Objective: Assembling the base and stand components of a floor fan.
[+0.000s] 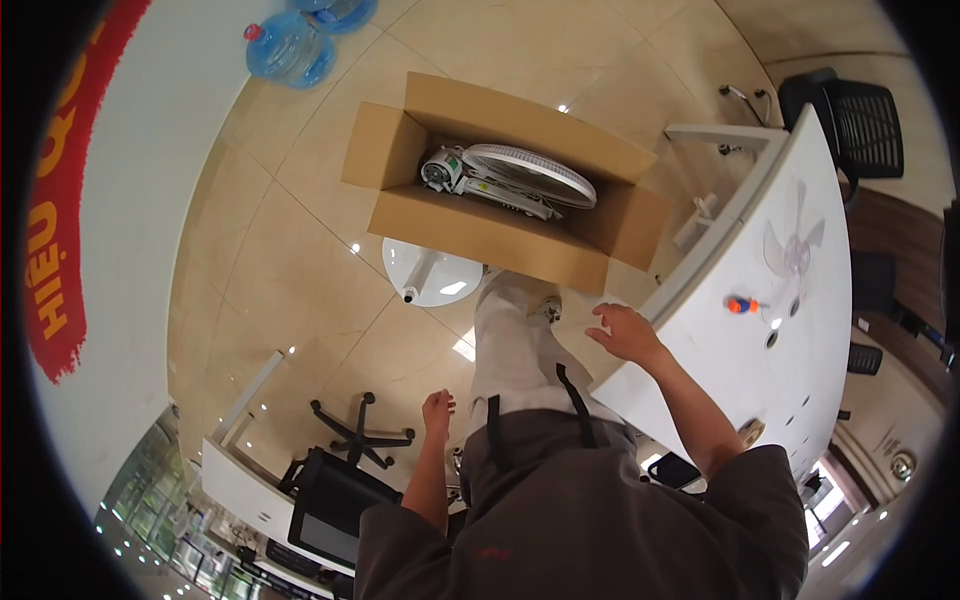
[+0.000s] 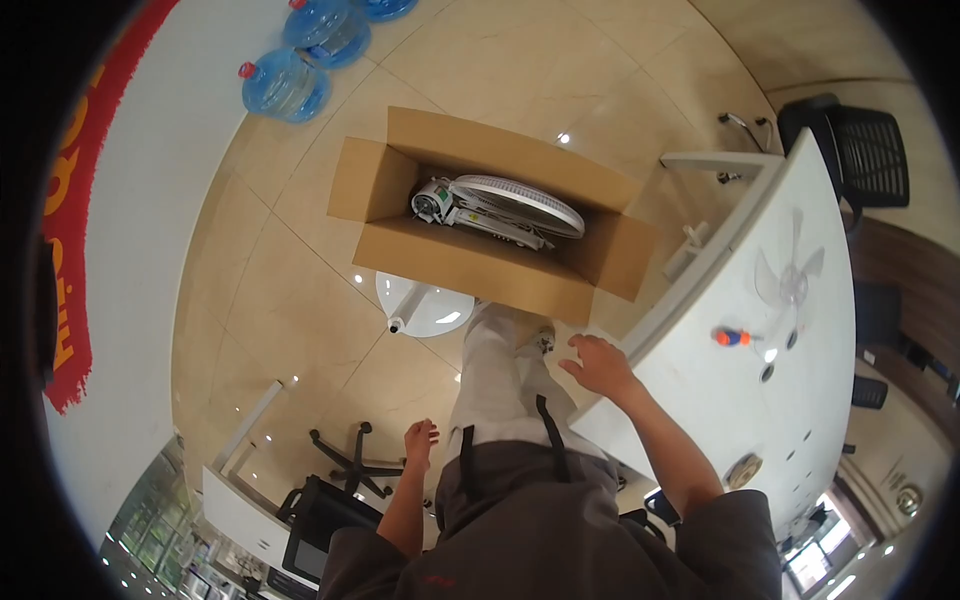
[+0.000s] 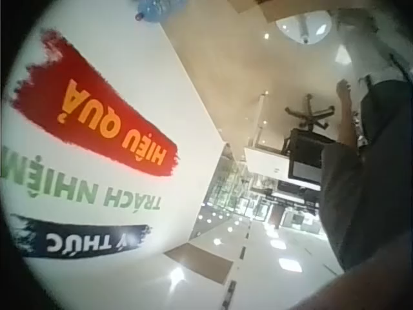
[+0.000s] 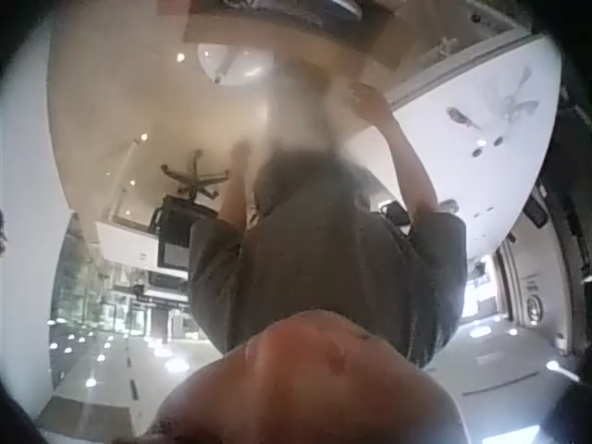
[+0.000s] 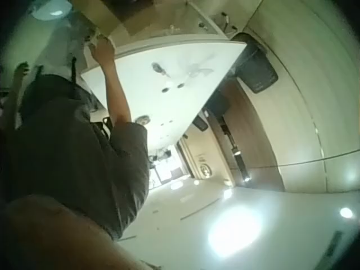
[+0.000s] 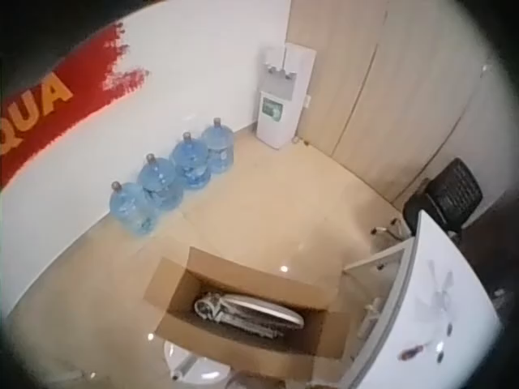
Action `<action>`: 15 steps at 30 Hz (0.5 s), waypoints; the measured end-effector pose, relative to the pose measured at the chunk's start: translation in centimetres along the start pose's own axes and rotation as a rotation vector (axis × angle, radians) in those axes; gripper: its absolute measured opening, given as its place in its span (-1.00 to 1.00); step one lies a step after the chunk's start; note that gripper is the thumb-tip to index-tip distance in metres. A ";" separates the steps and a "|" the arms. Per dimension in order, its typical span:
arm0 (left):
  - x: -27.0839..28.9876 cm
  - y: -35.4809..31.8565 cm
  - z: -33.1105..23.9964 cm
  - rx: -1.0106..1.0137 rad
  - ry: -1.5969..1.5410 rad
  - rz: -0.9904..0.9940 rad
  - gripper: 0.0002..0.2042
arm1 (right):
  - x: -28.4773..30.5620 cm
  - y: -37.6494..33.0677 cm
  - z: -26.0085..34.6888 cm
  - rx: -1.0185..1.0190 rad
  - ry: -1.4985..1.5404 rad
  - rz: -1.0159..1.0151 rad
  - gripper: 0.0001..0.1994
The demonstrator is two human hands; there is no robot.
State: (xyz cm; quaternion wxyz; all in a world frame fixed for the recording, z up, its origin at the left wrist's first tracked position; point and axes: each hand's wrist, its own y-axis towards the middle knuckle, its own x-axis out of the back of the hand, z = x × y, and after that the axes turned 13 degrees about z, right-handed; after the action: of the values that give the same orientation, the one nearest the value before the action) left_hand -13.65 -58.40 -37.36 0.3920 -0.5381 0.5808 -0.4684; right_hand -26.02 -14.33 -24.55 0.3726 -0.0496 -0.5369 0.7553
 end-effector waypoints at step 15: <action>-3.6 5.8 -3.0 -0.013 -0.013 -0.072 -0.77 | -1.0 49.4 -6.4 -0.076 -0.061 0.195 -0.36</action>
State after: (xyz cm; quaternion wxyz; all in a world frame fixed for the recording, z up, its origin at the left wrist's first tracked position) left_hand -17.58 -54.60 -42.35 0.3751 -0.5642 0.5616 -0.4750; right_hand -47.41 -17.24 -69.42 0.2784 -0.0927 -0.5689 0.7683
